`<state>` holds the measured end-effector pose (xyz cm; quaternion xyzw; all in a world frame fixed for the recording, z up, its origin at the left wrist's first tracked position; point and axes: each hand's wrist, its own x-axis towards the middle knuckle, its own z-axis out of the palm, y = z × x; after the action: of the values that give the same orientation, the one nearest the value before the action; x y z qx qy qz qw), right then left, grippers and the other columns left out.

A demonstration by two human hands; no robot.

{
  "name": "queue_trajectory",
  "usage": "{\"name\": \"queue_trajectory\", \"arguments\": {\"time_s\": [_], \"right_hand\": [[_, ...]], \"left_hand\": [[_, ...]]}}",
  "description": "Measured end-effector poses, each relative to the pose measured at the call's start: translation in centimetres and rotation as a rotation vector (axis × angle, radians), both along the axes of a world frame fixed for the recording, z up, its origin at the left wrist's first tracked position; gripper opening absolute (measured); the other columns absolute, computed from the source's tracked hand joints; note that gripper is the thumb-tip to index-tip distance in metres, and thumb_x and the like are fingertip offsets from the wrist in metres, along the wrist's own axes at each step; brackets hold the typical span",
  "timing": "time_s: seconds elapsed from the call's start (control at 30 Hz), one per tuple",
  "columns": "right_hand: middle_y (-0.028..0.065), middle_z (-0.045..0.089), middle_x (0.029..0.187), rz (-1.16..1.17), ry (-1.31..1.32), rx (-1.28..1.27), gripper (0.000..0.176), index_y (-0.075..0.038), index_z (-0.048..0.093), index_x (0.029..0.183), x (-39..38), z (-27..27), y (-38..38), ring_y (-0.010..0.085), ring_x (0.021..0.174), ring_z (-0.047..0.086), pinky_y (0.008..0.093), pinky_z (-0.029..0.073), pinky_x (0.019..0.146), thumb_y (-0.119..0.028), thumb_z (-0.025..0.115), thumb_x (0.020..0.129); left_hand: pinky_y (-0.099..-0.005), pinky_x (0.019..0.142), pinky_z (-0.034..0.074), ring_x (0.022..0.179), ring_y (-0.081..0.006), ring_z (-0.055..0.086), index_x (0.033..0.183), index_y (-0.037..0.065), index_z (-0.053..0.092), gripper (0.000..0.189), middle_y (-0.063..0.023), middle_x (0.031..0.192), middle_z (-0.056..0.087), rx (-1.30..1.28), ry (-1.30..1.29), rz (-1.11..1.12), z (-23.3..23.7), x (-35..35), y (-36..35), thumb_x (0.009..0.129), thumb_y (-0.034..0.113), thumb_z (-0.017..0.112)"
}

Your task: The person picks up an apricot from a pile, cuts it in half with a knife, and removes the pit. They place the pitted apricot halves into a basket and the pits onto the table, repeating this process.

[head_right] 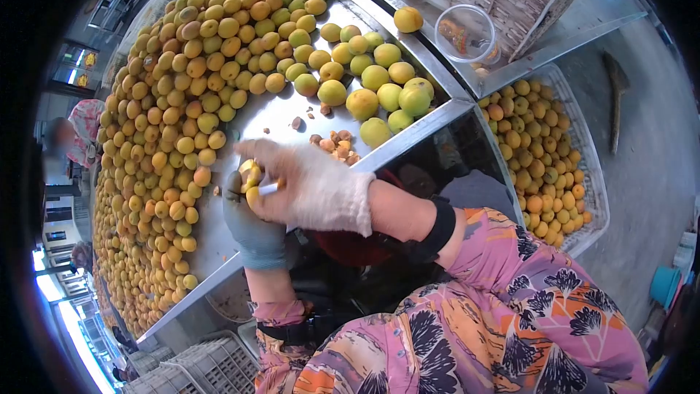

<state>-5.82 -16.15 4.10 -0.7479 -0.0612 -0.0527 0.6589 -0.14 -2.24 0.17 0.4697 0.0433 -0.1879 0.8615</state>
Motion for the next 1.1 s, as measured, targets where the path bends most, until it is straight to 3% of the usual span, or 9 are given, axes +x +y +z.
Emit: {"name": "queue_trajectory", "arguments": {"time_s": [0.07,0.17,0.5,0.6,0.67,0.73,0.87,1.03,1.1], "right_hand": [[0.0045,0.059,0.081,-0.195,-0.135,0.245,0.047,-0.004,0.049,0.133,0.9,0.0,-0.5,0.0108,0.07,0.062,0.0229,0.052,0.066,-0.013,0.064,0.09],[-0.0004,0.047,0.056,-0.27,-0.072,0.818,0.036,0.004,0.056,0.117,0.7,0.9,-2.4,0.0076,0.043,0.045,0.0221,0.043,0.045,-0.027,0.052,0.099],[0.0012,0.059,0.073,-0.433,-0.251,0.985,0.021,-0.008,0.063,0.103,0.7,-0.5,-2.7,0.0108,0.053,0.054,0.0271,0.043,0.046,-0.028,0.061,0.095],[0.0023,0.062,0.084,-0.317,-0.227,1.036,0.02,-0.008,0.062,0.106,0.0,0.4,-3.0,0.0102,0.061,0.058,0.0246,0.046,0.049,-0.024,0.062,0.094],[-0.0021,0.062,0.077,-0.362,-0.227,1.113,0.016,-0.007,0.061,0.094,0.2,0.9,-2.1,0.0017,0.058,0.053,0.0172,0.04,0.047,-0.023,0.063,0.094],[-0.0023,0.061,0.077,-0.518,-0.461,0.694,0.018,-0.006,0.061,0.093,0.5,0.5,-1.8,0.0015,0.059,0.052,0.0181,0.041,0.05,-0.024,0.063,0.094],[-0.0027,0.059,0.073,-0.316,-0.321,0.787,0.018,-0.005,0.062,0.092,-0.9,1.8,-1.9,0.0019,0.059,0.052,0.0182,0.041,0.051,-0.023,0.064,0.093],[-0.0032,0.057,0.068,-0.267,-0.26,0.829,0.02,-0.006,0.063,0.093,-0.1,0.8,-2.5,0.0023,0.055,0.052,0.0187,0.042,0.049,-0.025,0.065,0.093],[0.0067,0.063,0.097,0.154,-0.257,0.956,0.025,-0.001,0.058,0.113,0.5,-0.9,-4.2,0.0116,0.081,0.063,0.0219,0.052,0.064,-0.015,0.063,0.092]], "left_hand": [[-0.0217,0.058,0.048,0.073,-0.0119,0.059,0.132,-0.003,0.047,0.051,-0.0082,0.099,0.061,-0.317,-0.039,-0.291,-0.8,1.0,1.0,0.102,0.034,0.031],[-0.0187,0.045,0.037,0.056,-0.0077,0.051,0.127,-0.003,0.051,0.058,-0.0052,0.078,0.058,0.066,0.001,-0.226,0.1,-0.3,0.2,0.101,0.045,0.029],[-0.0173,0.047,0.038,0.053,-0.0074,0.05,0.1,0.005,0.055,0.058,-0.0033,0.072,0.057,0.483,-0.027,-0.323,0.8,-3.0,-2.5,0.099,0.057,0.028],[-0.0232,0.052,0.044,0.06,-0.0147,0.057,0.107,0.004,0.055,0.041,-0.007,0.078,0.06,0.399,-0.009,-0.326,-0.7,-3.0,-1.9,0.098,0.043,0.047],[-0.0325,0.06,0.048,0.07,-0.0237,0.061,0.115,0.002,0.053,0.037,-0.0115,0.087,0.062,0.616,-0.681,-0.301,-2.5,-3.0,-1.3,0.086,0.021,0.066],[-0.0364,0.067,0.048,0.078,-0.0279,0.061,0.118,0.001,0.052,0.045,-0.0129,0.093,0.062,0.794,-0.889,-0.275,-3.7,-2.5,-0.8,0.078,0.013,0.069],[-0.0416,0.079,0.046,0.093,-0.0342,0.059,0.12,0.003,0.052,0.052,-0.0136,0.105,0.062,1.078,-1.254,-0.208,-4.8,-2.8,0.0,0.072,0.007,0.071],[-0.0421,0.08,0.045,0.096,-0.0337,0.058,0.122,0.004,0.053,0.055,-0.0133,0.104,0.061,1.02,-1.068,-0.382,-3.8,-3.2,0.2,0.071,0.007,0.071],[-0.043,0.083,0.045,0.099,-0.0312,0.057,0.127,0.004,0.051,0.063,-0.011,0.103,0.061,0.865,-0.495,-0.528,-3.1,-3.2,-0.2,0.068,0.009,0.075]]}}
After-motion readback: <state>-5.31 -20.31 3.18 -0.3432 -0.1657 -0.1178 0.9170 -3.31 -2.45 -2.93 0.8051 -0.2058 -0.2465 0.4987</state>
